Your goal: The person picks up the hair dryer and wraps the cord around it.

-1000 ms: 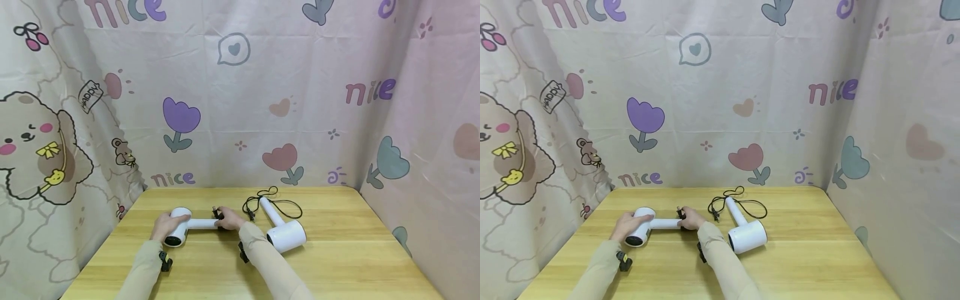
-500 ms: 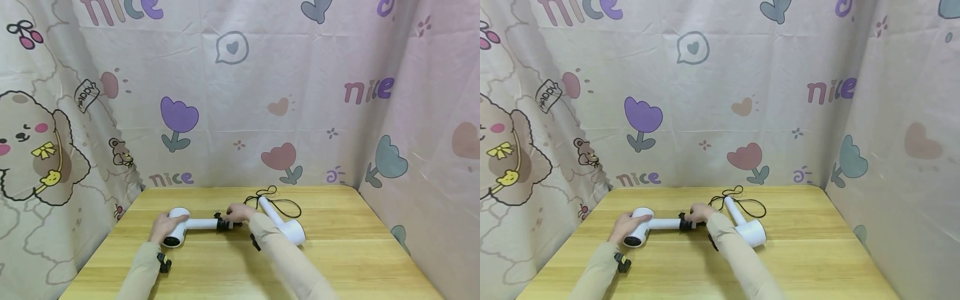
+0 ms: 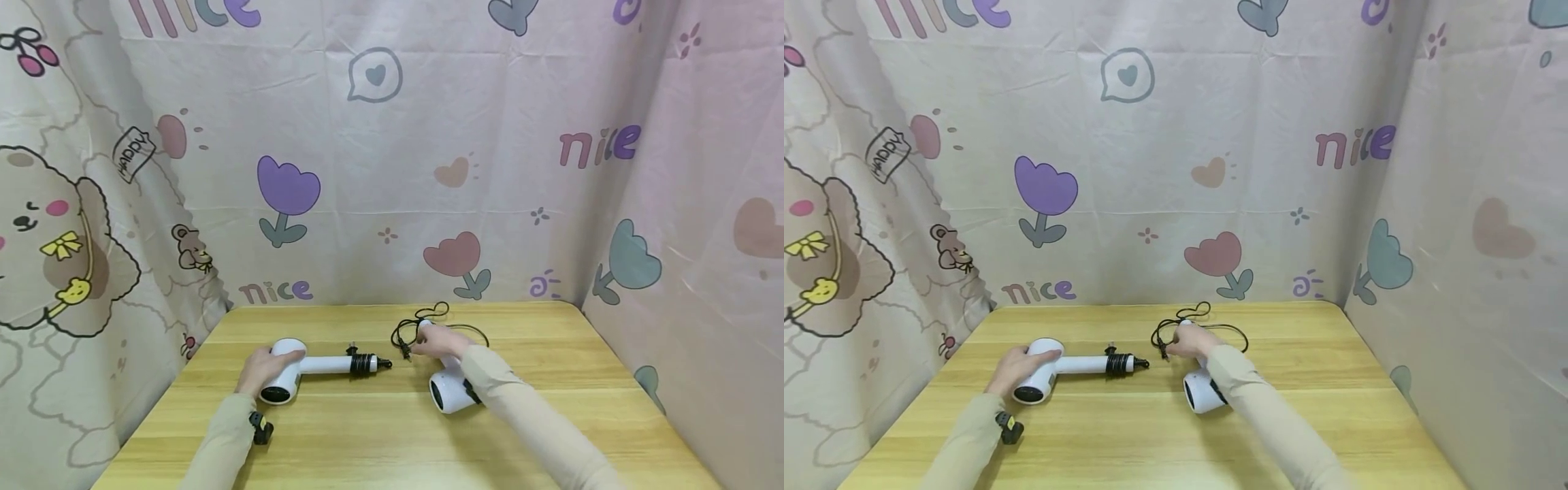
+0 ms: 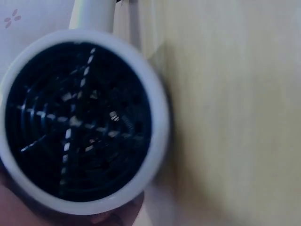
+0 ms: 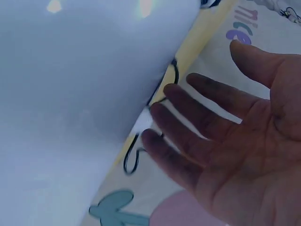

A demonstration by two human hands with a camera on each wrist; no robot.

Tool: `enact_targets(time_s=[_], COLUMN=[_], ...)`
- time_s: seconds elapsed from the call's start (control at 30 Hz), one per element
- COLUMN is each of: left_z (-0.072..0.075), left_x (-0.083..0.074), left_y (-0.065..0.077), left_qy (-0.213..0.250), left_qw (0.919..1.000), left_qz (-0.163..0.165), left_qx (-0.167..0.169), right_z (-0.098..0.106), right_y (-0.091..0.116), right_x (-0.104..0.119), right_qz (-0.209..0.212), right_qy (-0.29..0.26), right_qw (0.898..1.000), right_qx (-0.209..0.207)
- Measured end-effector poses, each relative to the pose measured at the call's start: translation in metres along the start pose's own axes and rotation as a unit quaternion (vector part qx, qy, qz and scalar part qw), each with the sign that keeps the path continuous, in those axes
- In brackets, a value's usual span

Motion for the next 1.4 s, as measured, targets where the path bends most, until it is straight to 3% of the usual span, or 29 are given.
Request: enact_targets(time_s=[0.2,0.4,0.57,0.7,0.87,1.1,1.23,1.4], left_z=[0.008,0.004,-0.015,-0.033,-0.056,-0.076,-0.087,-0.101], left_x=[-0.016,-0.046,-0.065,-0.078,-0.091,-0.104,-0.115,-0.130], left_y=[-0.001,-0.004,-0.004,0.002,0.011,0.020,0.023,0.026], left_qy=[-0.056,-0.069,-0.087,-0.118,-0.136,-0.139,-0.135,-0.125], left_qw=[0.9960,0.9890,0.9838,0.9744,0.9658,0.9537,0.9523,0.9536], left_qz=[-0.051,-0.091,-0.115,-0.142,-0.177,-0.227,-0.239,-0.250], left_qx=[-0.046,-0.094,-0.106,-0.128,-0.131,-0.140,-0.133,-0.113], right_z=[0.011,0.003,-0.011,-0.018,-0.011,0.008,0.008,0.006], right_y=[0.028,0.048,0.060,0.068,0.076,0.079,0.075,0.078], right_x=[-0.028,-0.039,-0.037,-0.036,-0.044,-0.073,-0.092,-0.114], right_qz=[-0.049,-0.047,-0.030,-0.013,0.000,-0.024,-0.070,-0.129], right_qy=[0.014,0.031,0.084,0.120,0.103,0.074,0.030,0.007], right_qw=[0.997,0.996,0.994,0.991,0.994,0.997,0.997,0.988], right_qx=[-0.051,-0.071,-0.064,-0.064,-0.047,0.009,-0.028,-0.083])
Point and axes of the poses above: each hand's wrist, its own y-axis away from the middle knuckle, its own z-axis out of the back of the hand, x = y × z, the point moved 2 cm from there along -y, towards the middle knuckle, and after that the axes turned 10 degrees about -x, right-handed, at the moved point
